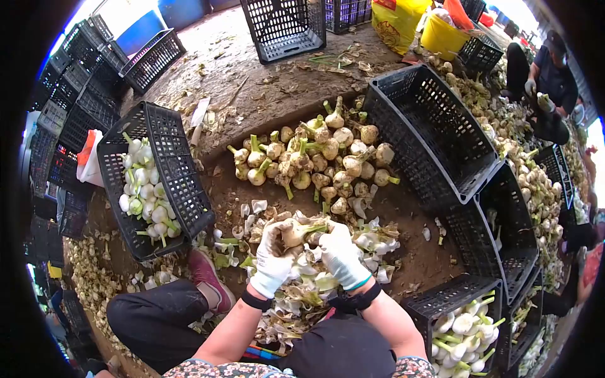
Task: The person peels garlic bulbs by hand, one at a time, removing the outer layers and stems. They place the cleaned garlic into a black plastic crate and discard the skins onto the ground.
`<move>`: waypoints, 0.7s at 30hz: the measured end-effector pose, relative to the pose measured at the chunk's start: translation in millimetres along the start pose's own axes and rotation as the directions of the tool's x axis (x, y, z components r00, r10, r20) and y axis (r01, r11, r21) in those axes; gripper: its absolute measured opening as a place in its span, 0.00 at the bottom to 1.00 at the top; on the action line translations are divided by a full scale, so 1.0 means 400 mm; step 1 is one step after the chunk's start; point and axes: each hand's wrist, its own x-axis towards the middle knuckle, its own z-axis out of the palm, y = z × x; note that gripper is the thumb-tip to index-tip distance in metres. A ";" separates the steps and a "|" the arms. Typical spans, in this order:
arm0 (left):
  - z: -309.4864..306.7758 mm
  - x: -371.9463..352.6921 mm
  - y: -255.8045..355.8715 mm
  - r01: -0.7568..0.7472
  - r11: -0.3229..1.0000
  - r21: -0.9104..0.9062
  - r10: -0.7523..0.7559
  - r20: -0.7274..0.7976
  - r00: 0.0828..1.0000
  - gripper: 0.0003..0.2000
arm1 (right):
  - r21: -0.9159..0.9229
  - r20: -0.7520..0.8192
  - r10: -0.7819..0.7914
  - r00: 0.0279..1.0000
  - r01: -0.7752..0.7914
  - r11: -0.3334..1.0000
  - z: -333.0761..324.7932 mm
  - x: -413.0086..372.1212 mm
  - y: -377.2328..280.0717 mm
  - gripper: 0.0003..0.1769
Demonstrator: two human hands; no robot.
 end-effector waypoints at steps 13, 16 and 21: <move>0.024 -0.003 -0.004 0.175 0.931 -0.320 -0.194 -0.028 0.981 0.30 | 0.356 -0.045 0.074 0.996 -0.054 0.933 0.017 -0.012 0.016 0.16; 0.011 -0.001 0.029 0.277 0.828 -0.487 -0.304 0.024 0.952 0.28 | 0.086 -0.051 -0.024 0.998 0.028 0.996 0.002 -0.015 0.007 0.13; -0.039 0.014 0.038 0.551 0.334 -0.765 -0.479 0.365 0.798 0.26 | -0.295 0.058 -0.185 0.981 0.194 0.936 -0.050 -0.007 -0.015 0.18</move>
